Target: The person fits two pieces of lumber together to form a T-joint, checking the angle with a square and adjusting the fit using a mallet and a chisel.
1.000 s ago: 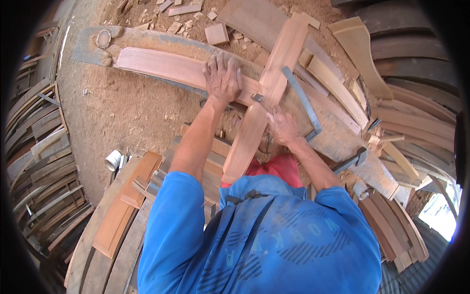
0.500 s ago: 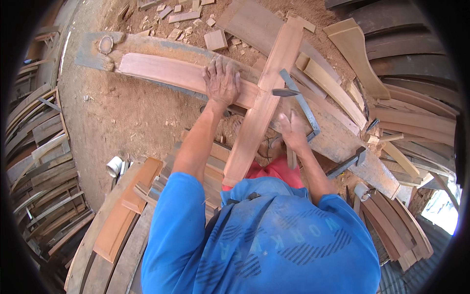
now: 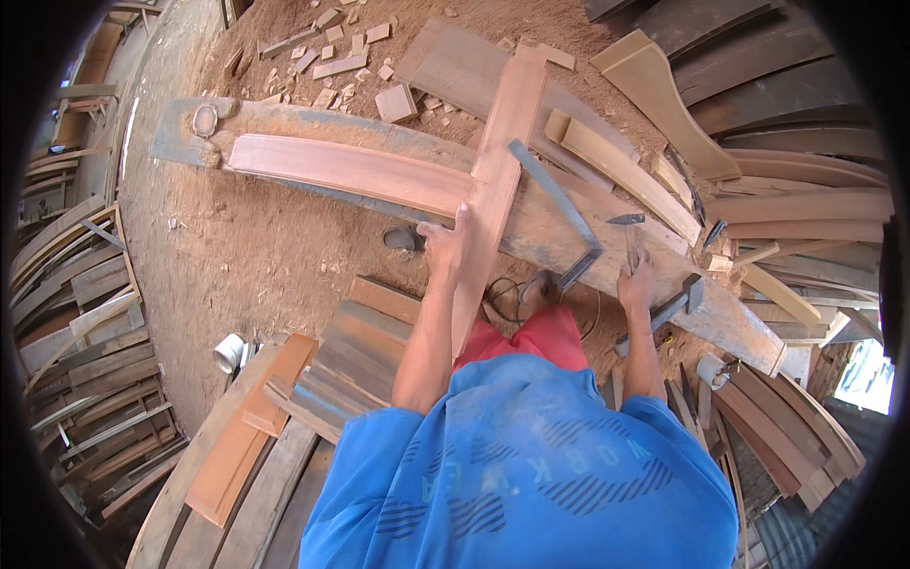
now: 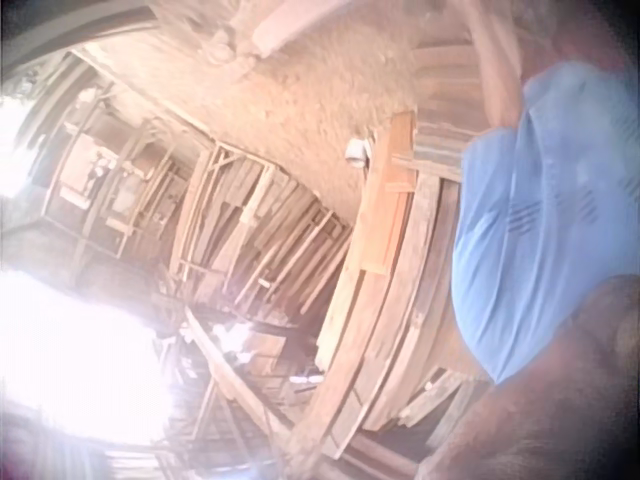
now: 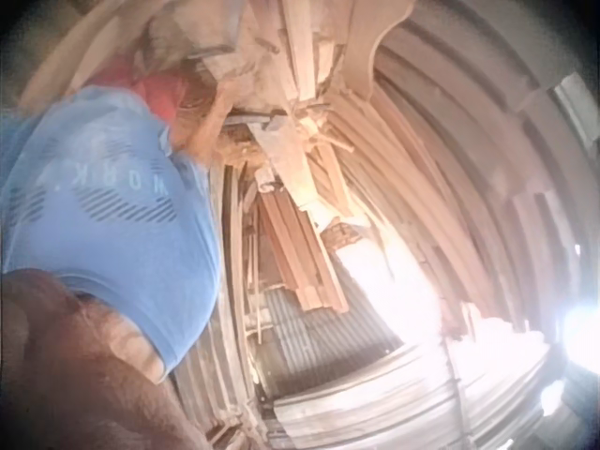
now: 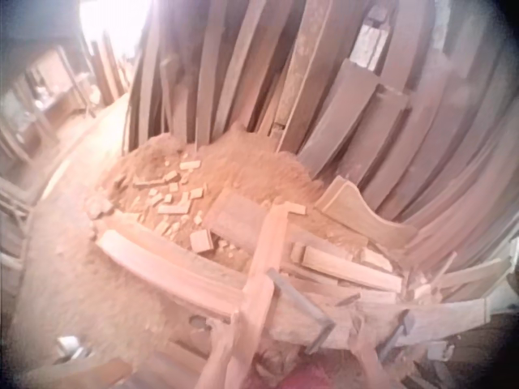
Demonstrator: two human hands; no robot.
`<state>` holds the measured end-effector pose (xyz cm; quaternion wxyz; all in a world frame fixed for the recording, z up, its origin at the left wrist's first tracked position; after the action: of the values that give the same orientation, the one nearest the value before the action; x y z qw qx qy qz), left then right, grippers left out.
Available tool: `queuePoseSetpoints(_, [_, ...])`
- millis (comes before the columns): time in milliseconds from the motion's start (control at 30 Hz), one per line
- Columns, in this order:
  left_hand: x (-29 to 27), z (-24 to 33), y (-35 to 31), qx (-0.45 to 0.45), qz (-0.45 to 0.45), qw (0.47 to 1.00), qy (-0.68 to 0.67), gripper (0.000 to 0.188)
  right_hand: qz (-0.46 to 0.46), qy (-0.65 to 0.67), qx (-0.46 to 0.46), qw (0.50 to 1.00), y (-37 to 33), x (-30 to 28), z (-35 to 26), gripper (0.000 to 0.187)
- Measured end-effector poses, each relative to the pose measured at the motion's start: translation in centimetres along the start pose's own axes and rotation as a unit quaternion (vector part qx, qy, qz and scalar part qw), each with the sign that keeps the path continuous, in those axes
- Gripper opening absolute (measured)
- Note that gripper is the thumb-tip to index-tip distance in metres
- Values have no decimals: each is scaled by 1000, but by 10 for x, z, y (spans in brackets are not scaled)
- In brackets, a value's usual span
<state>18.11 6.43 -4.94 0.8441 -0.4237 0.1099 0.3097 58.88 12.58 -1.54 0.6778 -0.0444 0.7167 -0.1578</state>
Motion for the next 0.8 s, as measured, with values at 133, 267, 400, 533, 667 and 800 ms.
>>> queuePoseSetpoints(133, [8, -5, 6, 24, 5, 999, 29, 110, -48, -28, -39, 998, 9, 13, 27, 62])
queuePoseSetpoints(267, [4, 6, -4, -2, -41, 999, 16, 112, 14, -105, -63, 992, 7, 20, 35, 61])
queuePoseSetpoints(400, [3, 2, -3, 18, -38, 999, 7, 107, 92, -133, -92, 983, 16, -33, -18, 54])
queuePoseSetpoints(533, [0, 6, -7, 6, -46, 999, -8, 104, 71, 27, -221, 972, 29, -109, -149, 40])
queuePoseSetpoints(667, [-1, 7, -7, -4, -43, 999, -4, 104, 5, -18, -411, 912, 55, -125, -307, 34])
queuePoseSetpoints(800, [5, 4, -8, -12, -35, 999, 24, 100, -109, -71, -398, 908, 129, -41, -408, 36])
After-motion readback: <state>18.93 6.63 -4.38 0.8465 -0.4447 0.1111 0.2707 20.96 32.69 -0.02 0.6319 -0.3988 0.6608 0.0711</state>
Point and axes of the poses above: each hand's wrist, its own y-axis towards the middle knuckle, its own x-axis out of the palm, z = x × y, the point moved 4 cm from there along y, towards the middle knuckle, and after that the axes turned 12 degrees about -y, right-handed, at the moved point
